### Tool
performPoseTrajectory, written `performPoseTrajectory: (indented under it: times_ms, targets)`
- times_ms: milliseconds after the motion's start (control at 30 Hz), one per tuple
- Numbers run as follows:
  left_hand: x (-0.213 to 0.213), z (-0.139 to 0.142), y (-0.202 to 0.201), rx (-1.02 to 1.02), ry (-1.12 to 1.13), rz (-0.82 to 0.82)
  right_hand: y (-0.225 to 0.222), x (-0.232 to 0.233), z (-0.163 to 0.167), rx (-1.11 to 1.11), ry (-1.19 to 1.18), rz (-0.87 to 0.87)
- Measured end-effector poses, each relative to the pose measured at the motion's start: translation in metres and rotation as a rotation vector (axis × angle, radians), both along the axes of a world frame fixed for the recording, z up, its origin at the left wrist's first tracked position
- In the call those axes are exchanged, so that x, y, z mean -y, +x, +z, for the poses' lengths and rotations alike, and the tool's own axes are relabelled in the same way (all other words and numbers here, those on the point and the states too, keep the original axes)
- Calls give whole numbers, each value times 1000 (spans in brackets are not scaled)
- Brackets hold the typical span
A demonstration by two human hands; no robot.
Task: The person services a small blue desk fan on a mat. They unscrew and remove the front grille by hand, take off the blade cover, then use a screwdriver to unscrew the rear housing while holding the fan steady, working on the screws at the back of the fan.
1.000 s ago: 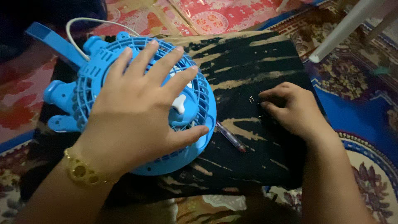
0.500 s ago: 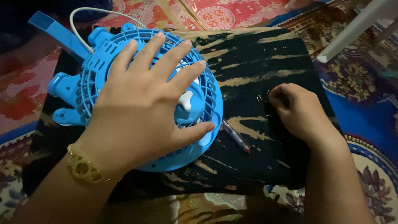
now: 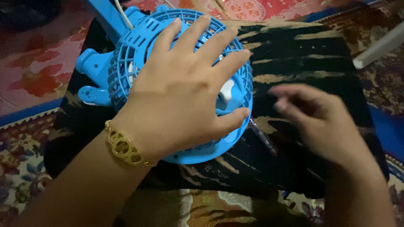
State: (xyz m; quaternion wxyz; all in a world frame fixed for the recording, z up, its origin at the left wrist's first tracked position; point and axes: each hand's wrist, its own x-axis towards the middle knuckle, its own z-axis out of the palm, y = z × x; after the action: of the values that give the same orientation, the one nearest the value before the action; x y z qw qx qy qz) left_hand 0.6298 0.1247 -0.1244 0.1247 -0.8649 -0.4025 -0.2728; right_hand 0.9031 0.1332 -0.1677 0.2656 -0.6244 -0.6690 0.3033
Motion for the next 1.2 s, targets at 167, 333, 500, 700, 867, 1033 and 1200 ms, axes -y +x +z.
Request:
performPoseTrajectory:
  times_ms: [167, 333, 500, 700, 867, 1033, 1200]
  targets:
    - [0, -2, -1, 5, 5, 0, -22, 10, -14, -307, -190, 77]
    - [1, -4, 0, 29, -6, 5, -28, 11, -26, -283, -212, 18]
    - [2, -6, 0, 77, 17, -19, -37, 13, -30, -103, 14, 109]
    - [1, -7, 1, 52, 22, -10, -48, 16, -26, -76, -82, 54]
    - [1, -7, 2, 43, 18, 0, -55, 20, -20, -56, -152, 19]
    - [0, -6, 3, 43, 15, 9, -58, 23, -11, 248, -131, 34]
    - [0, -8, 2, 51, 10, 3, -63, 24, -6, 236, 19, 87]
